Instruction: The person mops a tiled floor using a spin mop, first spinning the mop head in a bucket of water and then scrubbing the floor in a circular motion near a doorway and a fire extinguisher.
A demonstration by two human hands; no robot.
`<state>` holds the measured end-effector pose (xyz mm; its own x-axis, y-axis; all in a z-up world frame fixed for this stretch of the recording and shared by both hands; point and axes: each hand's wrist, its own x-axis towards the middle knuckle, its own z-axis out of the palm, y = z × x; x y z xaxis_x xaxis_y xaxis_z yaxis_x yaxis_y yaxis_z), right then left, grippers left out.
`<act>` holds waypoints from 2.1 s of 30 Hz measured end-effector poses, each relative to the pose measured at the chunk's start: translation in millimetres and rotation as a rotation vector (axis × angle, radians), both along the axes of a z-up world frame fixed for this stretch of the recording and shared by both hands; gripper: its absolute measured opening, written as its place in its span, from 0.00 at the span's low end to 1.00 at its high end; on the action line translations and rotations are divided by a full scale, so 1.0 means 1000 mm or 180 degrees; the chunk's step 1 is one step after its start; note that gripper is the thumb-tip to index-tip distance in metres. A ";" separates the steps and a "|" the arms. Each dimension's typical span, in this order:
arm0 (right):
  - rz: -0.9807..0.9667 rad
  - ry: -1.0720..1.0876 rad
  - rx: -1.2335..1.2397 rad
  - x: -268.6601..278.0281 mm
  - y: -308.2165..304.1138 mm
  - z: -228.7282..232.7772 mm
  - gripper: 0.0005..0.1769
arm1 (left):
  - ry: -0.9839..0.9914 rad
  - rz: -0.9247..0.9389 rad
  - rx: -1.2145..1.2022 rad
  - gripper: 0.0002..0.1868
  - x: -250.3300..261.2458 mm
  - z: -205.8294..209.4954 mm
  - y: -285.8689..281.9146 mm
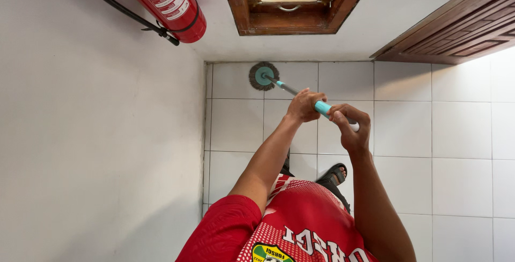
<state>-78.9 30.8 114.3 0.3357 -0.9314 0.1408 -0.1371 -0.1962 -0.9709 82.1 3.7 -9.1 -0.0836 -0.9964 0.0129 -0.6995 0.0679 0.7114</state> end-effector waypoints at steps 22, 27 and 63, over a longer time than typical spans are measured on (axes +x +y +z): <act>0.1635 -0.0488 0.0046 0.075 0.047 -0.034 0.06 | -0.0348 0.0931 0.0294 0.10 0.093 -0.035 0.111; 0.1710 -0.0405 0.0237 0.034 0.039 -0.035 0.07 | -0.0262 0.1122 0.0908 0.11 0.052 -0.022 0.104; -0.0863 -0.0816 0.0091 -0.408 0.025 -0.025 0.05 | -0.0729 -0.1097 0.0639 0.12 -0.423 -0.007 -0.033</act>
